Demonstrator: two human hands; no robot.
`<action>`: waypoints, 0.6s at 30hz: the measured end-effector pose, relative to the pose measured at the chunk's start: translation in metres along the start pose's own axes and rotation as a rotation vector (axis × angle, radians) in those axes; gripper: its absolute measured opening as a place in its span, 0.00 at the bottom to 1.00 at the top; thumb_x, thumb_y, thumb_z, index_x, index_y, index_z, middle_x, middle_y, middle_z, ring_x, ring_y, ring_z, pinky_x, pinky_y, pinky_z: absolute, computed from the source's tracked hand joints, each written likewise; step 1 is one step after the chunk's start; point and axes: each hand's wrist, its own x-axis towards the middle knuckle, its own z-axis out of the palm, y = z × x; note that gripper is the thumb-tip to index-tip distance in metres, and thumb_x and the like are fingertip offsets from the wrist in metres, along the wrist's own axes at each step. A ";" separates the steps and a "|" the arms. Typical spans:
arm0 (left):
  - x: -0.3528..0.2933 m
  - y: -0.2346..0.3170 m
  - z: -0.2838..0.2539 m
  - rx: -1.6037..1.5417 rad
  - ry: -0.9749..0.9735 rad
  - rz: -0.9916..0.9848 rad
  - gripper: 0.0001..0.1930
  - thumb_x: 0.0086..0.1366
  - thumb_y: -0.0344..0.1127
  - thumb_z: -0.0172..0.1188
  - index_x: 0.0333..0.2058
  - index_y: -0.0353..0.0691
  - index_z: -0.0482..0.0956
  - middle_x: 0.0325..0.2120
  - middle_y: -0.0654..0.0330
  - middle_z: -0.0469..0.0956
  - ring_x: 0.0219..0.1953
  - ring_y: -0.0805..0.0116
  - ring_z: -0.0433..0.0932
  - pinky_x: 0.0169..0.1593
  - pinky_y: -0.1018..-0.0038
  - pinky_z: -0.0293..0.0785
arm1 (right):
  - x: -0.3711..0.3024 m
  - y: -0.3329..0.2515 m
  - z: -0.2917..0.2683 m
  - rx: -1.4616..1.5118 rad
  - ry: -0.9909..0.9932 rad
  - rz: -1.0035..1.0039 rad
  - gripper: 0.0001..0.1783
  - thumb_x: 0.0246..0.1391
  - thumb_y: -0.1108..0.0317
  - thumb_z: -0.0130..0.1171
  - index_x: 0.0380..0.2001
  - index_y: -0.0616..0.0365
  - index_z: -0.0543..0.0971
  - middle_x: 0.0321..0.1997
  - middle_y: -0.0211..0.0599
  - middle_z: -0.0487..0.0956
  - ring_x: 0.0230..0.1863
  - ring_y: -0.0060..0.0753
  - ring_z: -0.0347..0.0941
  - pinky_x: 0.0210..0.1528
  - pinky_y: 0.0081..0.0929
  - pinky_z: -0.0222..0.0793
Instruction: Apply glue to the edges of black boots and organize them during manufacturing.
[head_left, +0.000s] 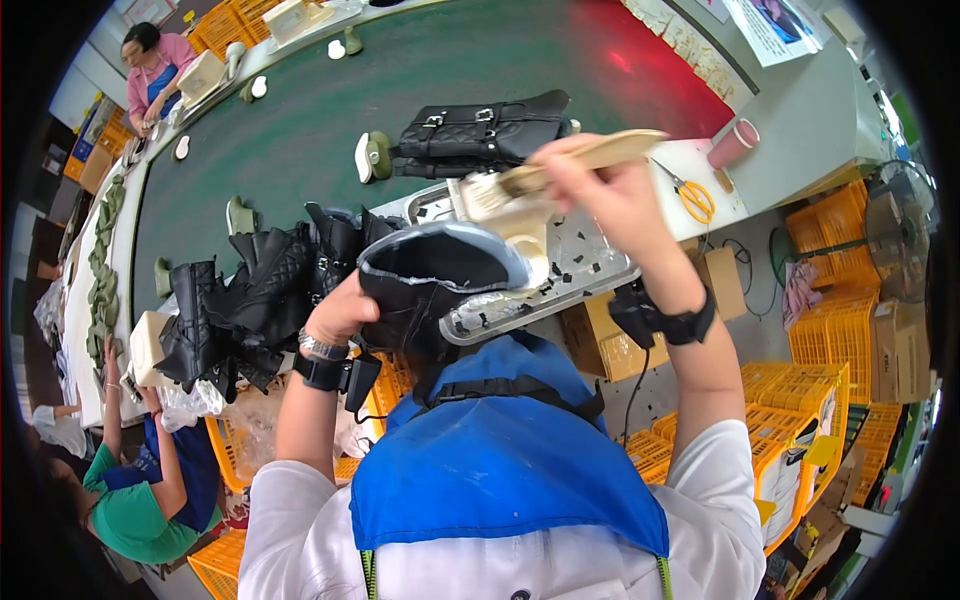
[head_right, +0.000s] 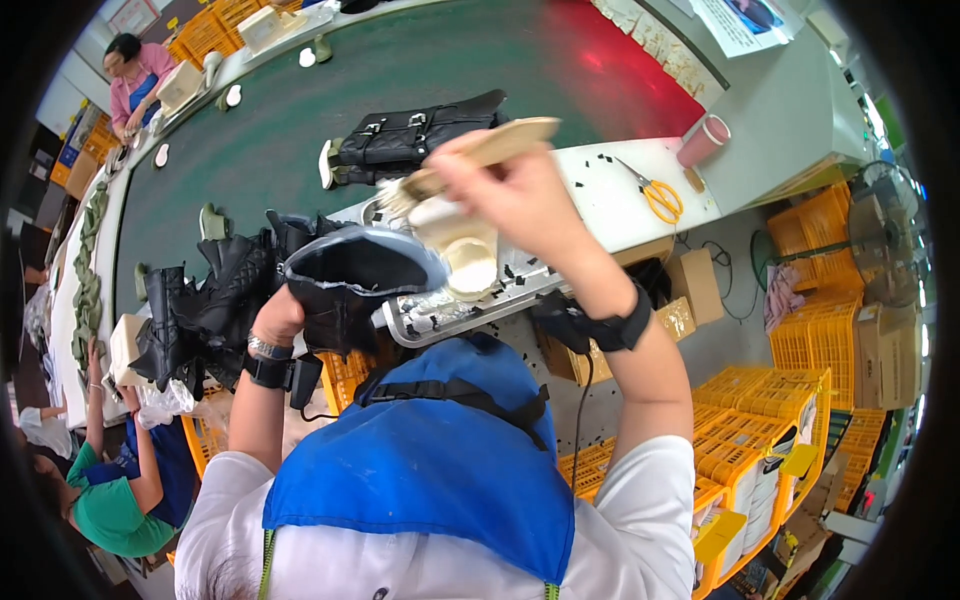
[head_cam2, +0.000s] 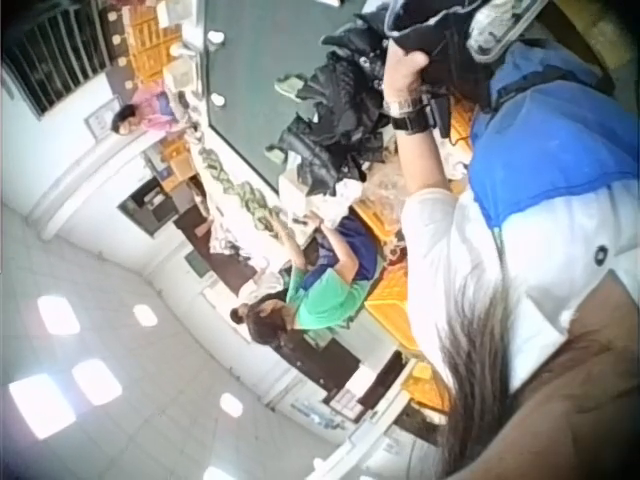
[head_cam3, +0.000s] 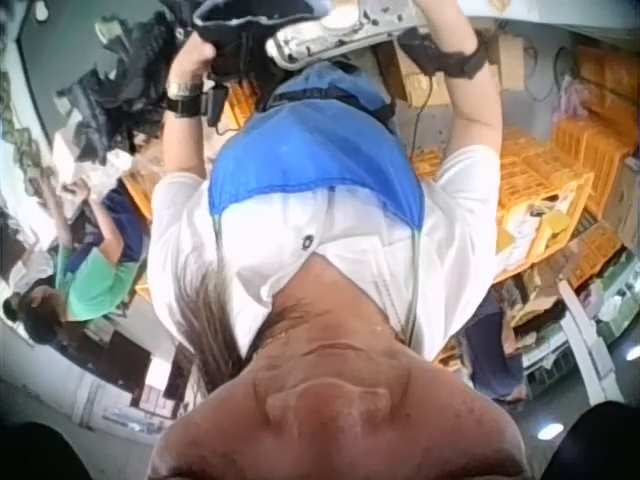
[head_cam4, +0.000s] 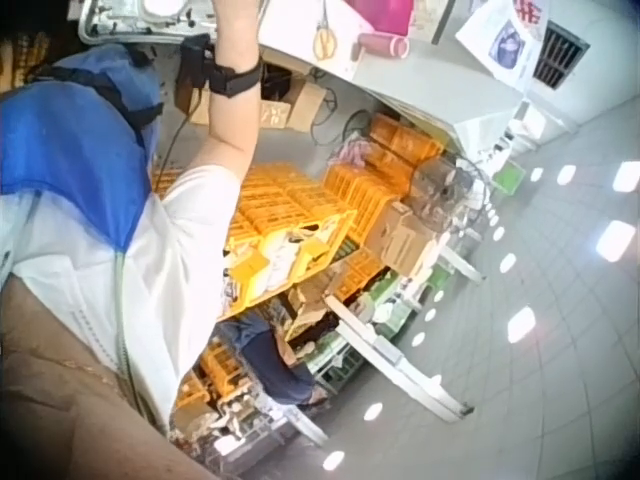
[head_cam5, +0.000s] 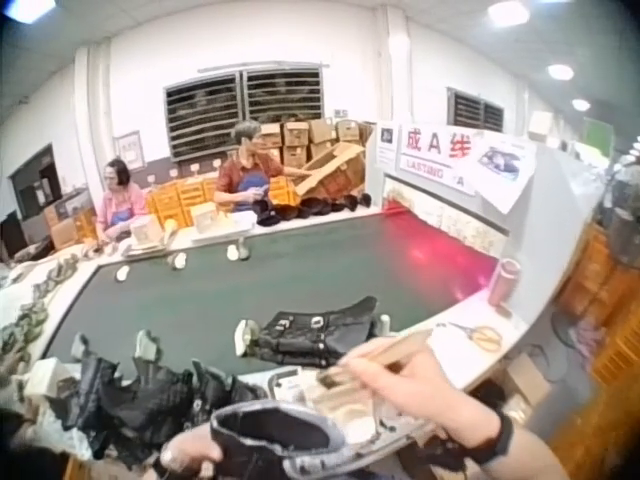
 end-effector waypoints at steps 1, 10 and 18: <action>-0.002 0.010 0.006 0.088 0.118 0.030 0.51 0.34 0.46 0.77 0.57 0.33 0.62 0.50 0.60 0.71 0.51 0.70 0.69 0.57 0.72 0.61 | -0.005 -0.002 -0.006 0.074 0.099 0.030 0.10 0.57 0.67 0.53 0.34 0.64 0.78 0.23 0.30 0.76 0.21 0.15 0.68 0.24 0.13 0.64; -0.002 0.022 0.043 1.405 0.666 0.790 0.29 0.42 0.23 0.66 0.48 0.32 0.70 0.45 0.51 0.72 0.49 0.54 0.71 0.55 0.65 0.65 | -0.054 0.001 0.014 0.276 0.109 0.244 0.09 0.57 0.68 0.54 0.34 0.64 0.78 0.22 0.30 0.75 0.20 0.15 0.68 0.23 0.13 0.65; 0.000 0.010 0.042 1.462 0.800 0.965 0.30 0.42 0.26 0.69 0.47 0.33 0.69 0.44 0.51 0.72 0.49 0.53 0.71 0.54 0.63 0.67 | -0.055 -0.015 0.059 0.358 -0.016 0.243 0.07 0.54 0.71 0.57 0.34 0.62 0.78 0.24 0.28 0.76 0.22 0.15 0.69 0.24 0.16 0.66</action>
